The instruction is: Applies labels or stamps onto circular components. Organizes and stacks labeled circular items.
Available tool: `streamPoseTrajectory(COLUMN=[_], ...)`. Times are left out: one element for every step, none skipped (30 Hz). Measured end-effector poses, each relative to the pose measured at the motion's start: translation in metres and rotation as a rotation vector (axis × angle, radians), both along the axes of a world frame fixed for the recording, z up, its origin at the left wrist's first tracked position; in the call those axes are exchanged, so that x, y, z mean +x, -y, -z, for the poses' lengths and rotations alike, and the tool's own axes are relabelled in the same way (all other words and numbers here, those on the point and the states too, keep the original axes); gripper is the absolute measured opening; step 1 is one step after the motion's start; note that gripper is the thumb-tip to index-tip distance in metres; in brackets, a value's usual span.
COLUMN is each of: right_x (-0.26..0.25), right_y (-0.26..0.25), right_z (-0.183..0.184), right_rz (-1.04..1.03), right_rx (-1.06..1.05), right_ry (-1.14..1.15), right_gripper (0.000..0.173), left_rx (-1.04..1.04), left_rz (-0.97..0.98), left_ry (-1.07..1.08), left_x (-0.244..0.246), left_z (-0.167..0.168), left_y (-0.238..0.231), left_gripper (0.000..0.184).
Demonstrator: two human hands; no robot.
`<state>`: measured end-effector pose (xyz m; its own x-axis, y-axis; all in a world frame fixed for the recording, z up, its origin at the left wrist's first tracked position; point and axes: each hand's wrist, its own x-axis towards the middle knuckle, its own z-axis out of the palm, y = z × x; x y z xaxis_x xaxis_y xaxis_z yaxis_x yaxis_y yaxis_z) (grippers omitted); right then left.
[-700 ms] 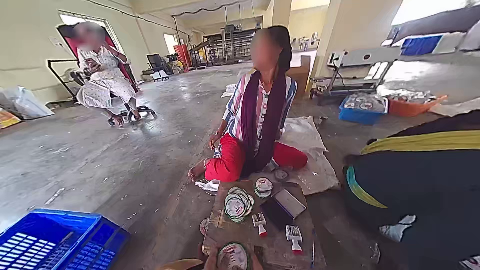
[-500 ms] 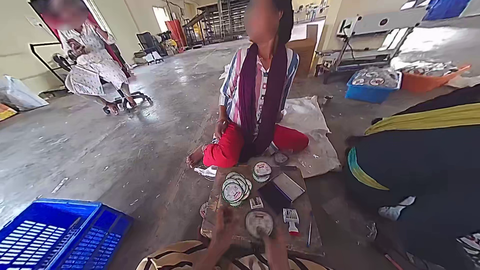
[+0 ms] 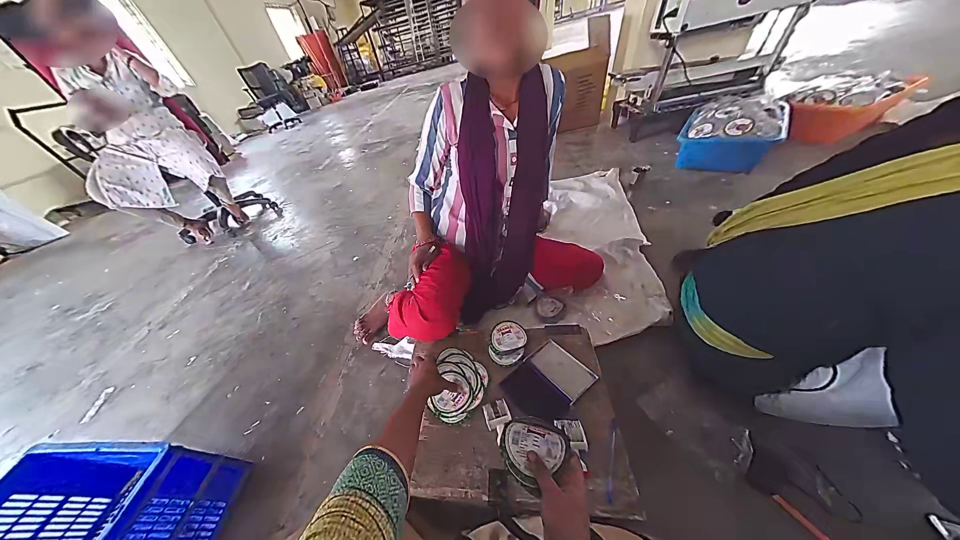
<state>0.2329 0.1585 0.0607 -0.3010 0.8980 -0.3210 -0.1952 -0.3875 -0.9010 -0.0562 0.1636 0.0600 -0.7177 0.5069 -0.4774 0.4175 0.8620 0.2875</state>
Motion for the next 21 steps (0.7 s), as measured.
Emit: streamPoseTrajectory(right_x=[-0.001,-0.002,-0.003,-0.003,-0.004,-0.004,-0.003,-0.003,-0.002,-0.002,-0.002,-0.001,-0.001,-0.001,-0.002,-0.001,-0.001,-0.001,-0.002,-0.002,-0.003], right_y=[0.0,0.0,0.0,0.0,0.0,-0.001,-0.001,-0.001,0.0,0.0,0.0,0.001,0.001,0.001,0.001,0.001,0.001,0.001,0.001,0.0,0.0], right_z=[0.001,0.001,0.002,0.002,0.002,0.001,-0.001,-0.001,-0.001,-0.001,-0.001,-0.001,0.0,0.0,0.0,0.001,0.002,0.003,0.004,0.006,0.007], right_rz=[-0.002,-0.007,-0.012,-0.015,-0.016,-0.022,-0.019,-0.015,-0.011,-0.006,-0.003,-0.001,0.002,0.005,0.008,0.005,0.003,-0.001,-0.002,-0.001,-0.001], right_rx=[0.005,0.005,0.003,-0.001,-0.008,-0.018,-0.034,-0.044,-0.052,-0.055,-0.051,-0.043,-0.037,-0.031,-0.027,-0.025,-0.022,-0.018,-0.014,-0.012,-0.008], right_ry=[0.006,0.007,0.006,0.005,0.002,-0.007,-0.018,-0.027,-0.033,-0.038,-0.041,-0.044,-0.048,-0.051,-0.051,-0.053,-0.051,-0.045,-0.04,-0.034,-0.03], right_gripper=[0.06,0.06,0.06,0.06,0.06,0.059,0.058,0.057,0.057,0.057,0.057,0.057,0.057,0.057,0.057,0.057,0.057,0.057,0.057,0.057,0.058], left_rx=[0.011,0.015,0.012,0.009,0.008,0.009,0.009,0.01,0.006,0.007,0.013,0.018,0.018,0.013,-0.001,-0.023,-0.037,-0.037,-0.032,-0.023,-0.005], left_rz=[0.037,0.064,0.077,0.079,0.073,0.064,0.058,0.054,0.058,0.063,0.065,0.061,0.055,0.05,0.048,0.05,0.052,0.052,0.049,0.046,0.04], left_ry=[0.011,0.018,0.017,0.011,0.005,-0.002,-0.01,-0.011,-0.01,-0.011,-0.007,-0.005,-0.003,-0.006,-0.016,-0.022,-0.025,-0.026,-0.02,-0.014,-0.007], left_x=[0.003,0.005,0.006,0.006,0.006,0.007,0.008,0.008,0.008,0.007,0.006,0.006,0.006,0.005,0.006,0.008,0.009,0.009,0.01,0.01,0.009], left_z=[-0.005,-0.009,-0.01,-0.01,-0.01,-0.01,-0.01,-0.01,-0.009,-0.008,-0.007,-0.005,-0.005,-0.006,-0.007,-0.009,-0.012,-0.013,-0.015,-0.015,-0.014], left_y=[-0.001,-0.002,-0.003,-0.003,-0.004,-0.004,-0.004,-0.003,-0.003,-0.002,-0.002,-0.001,-0.001,-0.001,-0.002,-0.003,-0.004,-0.004,-0.004,-0.003,-0.002], left_gripper=[0.104,0.101,0.099,0.098,0.097,0.095,0.092,0.09,0.089,0.088,0.088,0.088,0.089,0.09,0.09,0.09,0.088,0.085,0.083,0.08,0.078])
